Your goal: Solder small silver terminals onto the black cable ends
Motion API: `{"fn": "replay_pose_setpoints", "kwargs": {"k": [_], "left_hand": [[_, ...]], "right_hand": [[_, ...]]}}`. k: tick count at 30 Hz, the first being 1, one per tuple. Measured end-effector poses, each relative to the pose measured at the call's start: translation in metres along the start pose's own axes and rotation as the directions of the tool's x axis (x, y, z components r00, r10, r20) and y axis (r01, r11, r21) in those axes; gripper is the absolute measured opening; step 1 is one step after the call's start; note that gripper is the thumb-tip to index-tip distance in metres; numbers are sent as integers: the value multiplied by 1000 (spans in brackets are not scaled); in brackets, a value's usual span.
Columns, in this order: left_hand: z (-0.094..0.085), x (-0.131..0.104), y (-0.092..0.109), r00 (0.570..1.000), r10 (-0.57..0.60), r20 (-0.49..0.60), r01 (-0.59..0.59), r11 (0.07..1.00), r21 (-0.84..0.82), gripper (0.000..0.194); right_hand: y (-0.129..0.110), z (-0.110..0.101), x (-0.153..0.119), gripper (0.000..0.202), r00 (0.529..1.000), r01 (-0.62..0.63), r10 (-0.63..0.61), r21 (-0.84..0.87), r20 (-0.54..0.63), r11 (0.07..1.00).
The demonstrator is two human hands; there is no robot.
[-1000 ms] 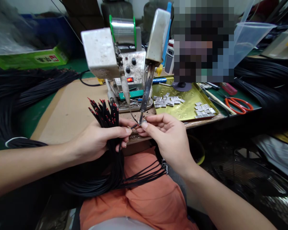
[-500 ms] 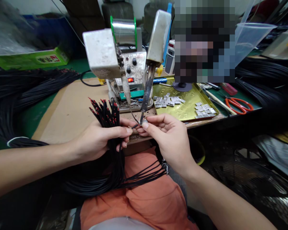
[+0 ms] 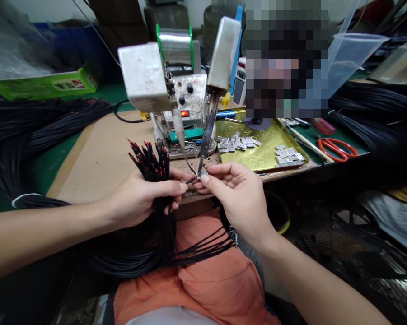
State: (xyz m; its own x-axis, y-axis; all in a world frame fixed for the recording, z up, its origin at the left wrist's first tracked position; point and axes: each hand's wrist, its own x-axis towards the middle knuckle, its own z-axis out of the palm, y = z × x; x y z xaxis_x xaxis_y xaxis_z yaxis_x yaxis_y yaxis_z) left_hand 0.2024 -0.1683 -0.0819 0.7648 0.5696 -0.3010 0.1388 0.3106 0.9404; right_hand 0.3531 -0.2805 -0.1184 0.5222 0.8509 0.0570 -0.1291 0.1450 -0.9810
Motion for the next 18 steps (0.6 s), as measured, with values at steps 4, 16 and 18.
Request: {"fn": "replay_pose_setpoints", "kwargs": {"k": [4,16,18], "left_hand": [[-1,0,-2,1000,6,25,-7,1000,9,17],[-3,1,-4,996,-3,85,4,1000,-7,23],[-4,1,-4,995,-4,98,5,1000,-8,24]], "right_hand": [[1,0,-1,22,1000,-4,3,-17,-13,1000],[3,2,-4,16,1000,12,-12,15,-26,1000],[3,2,-4,16,1000,13,-12,23,-22,1000]]}}
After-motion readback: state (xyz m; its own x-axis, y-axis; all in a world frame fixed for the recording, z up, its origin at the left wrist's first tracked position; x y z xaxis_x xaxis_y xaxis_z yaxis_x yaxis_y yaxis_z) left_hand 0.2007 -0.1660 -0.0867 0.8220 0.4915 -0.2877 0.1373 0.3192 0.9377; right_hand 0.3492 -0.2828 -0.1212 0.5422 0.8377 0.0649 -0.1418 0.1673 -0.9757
